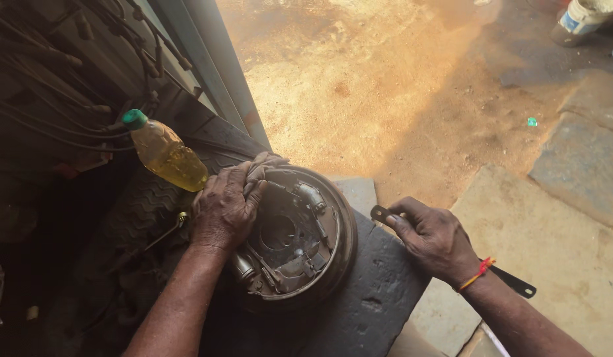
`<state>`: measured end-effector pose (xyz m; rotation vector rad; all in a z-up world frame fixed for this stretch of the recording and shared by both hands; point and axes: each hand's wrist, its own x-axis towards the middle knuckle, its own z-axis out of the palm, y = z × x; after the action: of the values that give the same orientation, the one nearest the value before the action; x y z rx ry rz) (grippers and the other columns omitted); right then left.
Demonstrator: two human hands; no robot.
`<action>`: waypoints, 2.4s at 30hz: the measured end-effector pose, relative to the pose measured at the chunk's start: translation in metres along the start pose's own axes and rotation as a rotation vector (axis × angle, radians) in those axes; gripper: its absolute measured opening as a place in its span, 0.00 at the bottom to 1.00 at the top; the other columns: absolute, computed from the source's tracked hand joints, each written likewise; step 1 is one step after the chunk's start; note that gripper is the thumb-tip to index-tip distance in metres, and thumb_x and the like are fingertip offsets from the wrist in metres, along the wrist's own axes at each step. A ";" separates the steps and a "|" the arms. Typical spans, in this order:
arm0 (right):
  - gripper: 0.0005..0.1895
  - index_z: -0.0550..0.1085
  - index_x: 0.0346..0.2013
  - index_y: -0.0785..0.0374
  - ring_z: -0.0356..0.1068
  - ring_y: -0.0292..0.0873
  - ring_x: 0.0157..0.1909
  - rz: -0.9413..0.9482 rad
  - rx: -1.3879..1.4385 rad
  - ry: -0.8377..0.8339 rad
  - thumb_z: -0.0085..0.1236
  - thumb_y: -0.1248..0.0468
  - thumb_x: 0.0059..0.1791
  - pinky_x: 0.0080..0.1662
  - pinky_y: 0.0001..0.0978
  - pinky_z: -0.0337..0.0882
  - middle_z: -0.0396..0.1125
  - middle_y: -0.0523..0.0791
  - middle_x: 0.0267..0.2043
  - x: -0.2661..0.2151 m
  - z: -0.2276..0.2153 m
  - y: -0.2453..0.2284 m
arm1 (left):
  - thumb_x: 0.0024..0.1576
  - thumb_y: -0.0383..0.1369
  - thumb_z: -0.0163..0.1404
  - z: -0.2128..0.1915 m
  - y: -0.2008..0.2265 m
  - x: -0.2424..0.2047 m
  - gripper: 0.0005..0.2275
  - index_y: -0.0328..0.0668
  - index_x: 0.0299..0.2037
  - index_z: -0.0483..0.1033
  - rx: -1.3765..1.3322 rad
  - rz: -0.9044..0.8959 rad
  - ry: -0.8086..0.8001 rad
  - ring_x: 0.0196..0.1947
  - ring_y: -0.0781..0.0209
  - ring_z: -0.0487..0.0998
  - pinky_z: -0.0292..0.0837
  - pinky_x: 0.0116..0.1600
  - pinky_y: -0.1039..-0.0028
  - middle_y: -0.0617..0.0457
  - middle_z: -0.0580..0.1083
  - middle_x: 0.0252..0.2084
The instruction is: The person cleans a disassembled brake drum assembly using a rag and a metal scraper. They wipe the interior surfaces and scrape off residue from the brake shoes and drum housing while the part rests on a workbench.
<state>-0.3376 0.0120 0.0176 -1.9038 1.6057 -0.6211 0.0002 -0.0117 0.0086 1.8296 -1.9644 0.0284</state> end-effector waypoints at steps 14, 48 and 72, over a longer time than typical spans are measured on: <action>0.12 0.75 0.37 0.54 0.64 0.39 0.14 -0.644 -0.262 -0.086 0.55 0.50 0.53 0.21 0.35 0.65 0.65 0.42 0.13 0.112 0.028 -0.015 | 0.61 0.52 0.46 0.011 0.001 0.001 0.20 0.50 0.55 0.74 0.128 -0.186 -0.068 0.46 0.47 0.78 0.73 0.50 0.52 0.52 0.77 0.49; 0.13 0.78 0.33 0.46 0.56 0.36 0.10 -0.393 -0.481 -0.252 0.47 0.55 0.56 0.15 0.33 0.56 0.64 0.38 0.11 0.061 0.010 -0.019 | 0.61 0.50 0.46 0.005 0.007 0.007 0.17 0.50 0.52 0.74 0.112 -0.200 -0.068 0.46 0.46 0.78 0.71 0.51 0.50 0.50 0.77 0.45; 0.13 0.72 0.50 0.59 0.69 0.39 0.16 -0.400 -0.167 0.099 0.53 0.61 0.51 0.19 0.33 0.65 0.70 0.45 0.19 0.014 0.019 -0.018 | 0.67 0.53 0.33 0.001 0.005 0.004 0.22 0.47 0.53 0.74 0.099 -0.189 -0.143 0.48 0.45 0.78 0.72 0.53 0.51 0.44 0.77 0.47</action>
<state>-0.3096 0.0030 0.0158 -2.3803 1.3773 -0.7720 -0.0048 -0.0151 0.0107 2.1285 -1.9045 -0.0668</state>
